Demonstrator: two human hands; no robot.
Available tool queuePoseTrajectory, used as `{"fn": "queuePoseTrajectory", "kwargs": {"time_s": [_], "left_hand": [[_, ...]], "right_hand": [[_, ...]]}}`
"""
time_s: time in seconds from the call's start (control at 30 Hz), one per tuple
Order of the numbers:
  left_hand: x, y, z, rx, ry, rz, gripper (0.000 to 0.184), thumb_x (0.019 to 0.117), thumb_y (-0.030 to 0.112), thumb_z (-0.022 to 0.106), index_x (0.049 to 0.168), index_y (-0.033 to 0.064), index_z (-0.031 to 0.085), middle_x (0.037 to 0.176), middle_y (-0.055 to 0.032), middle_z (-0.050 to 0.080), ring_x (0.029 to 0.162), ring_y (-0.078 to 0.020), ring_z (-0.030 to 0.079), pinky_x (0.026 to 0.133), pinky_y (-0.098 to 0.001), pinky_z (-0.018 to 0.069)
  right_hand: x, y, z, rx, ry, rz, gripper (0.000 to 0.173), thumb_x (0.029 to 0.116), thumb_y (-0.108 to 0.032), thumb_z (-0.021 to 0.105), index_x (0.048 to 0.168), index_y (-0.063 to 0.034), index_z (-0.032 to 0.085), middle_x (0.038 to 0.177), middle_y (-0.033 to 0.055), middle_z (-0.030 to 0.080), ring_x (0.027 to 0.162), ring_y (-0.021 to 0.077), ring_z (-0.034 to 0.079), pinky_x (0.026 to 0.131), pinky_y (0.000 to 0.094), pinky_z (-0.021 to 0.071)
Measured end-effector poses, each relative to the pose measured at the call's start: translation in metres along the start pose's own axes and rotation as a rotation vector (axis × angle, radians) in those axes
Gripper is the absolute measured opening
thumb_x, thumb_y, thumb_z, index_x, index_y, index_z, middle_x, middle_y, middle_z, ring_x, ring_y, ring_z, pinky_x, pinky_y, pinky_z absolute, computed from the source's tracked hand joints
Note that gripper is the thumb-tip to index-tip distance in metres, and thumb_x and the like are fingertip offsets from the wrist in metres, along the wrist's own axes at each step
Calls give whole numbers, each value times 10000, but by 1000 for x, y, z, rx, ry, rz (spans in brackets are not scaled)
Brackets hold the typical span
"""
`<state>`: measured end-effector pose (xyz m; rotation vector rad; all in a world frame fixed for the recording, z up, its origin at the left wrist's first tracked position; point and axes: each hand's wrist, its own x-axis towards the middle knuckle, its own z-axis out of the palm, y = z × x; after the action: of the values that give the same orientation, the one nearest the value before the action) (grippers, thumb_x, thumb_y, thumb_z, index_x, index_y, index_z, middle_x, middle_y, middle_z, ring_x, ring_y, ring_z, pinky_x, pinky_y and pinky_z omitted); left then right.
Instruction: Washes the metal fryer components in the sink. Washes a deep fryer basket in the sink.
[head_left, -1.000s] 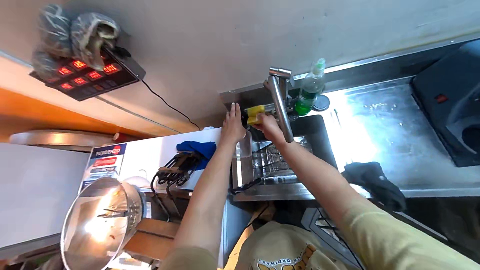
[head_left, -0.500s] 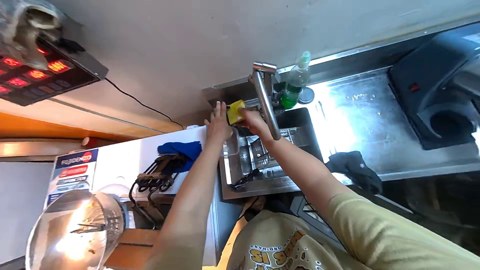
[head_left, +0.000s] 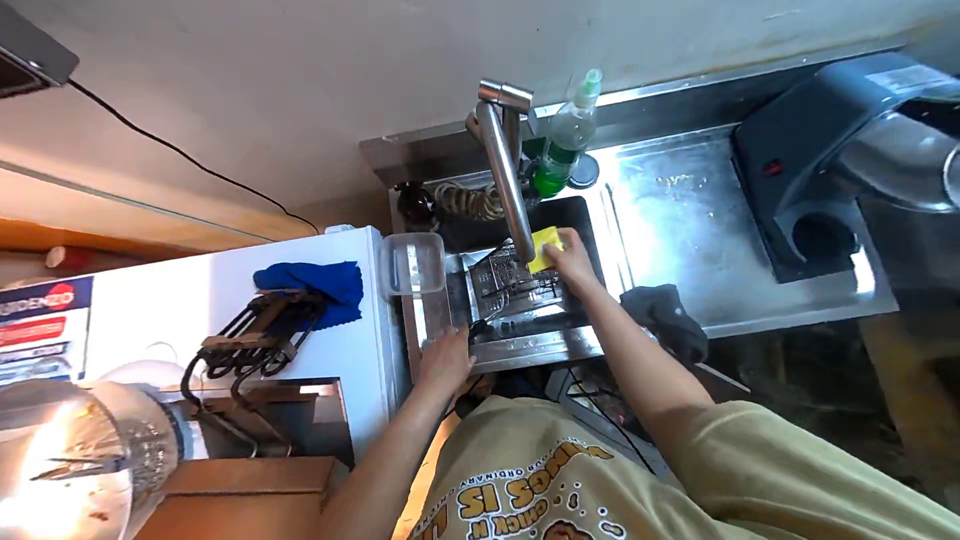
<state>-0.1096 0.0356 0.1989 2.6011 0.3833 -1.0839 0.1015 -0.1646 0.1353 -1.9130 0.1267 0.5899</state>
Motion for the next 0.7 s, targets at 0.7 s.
{"fn": "queuePoseTrajectory", "kwargs": {"time_s": [0.7], "left_hand": [[28, -7, 1, 181, -214, -14, 617, 1050, 169, 463, 1627, 270, 269, 1270, -243, 654, 1169, -463, 637, 926, -647, 516]], "right_hand": [[15, 39, 35, -637, -4, -308, 435, 1074, -232, 464, 1482, -123, 570, 1516, 165, 550, 1401, 342, 532, 1154, 554, 445]]}}
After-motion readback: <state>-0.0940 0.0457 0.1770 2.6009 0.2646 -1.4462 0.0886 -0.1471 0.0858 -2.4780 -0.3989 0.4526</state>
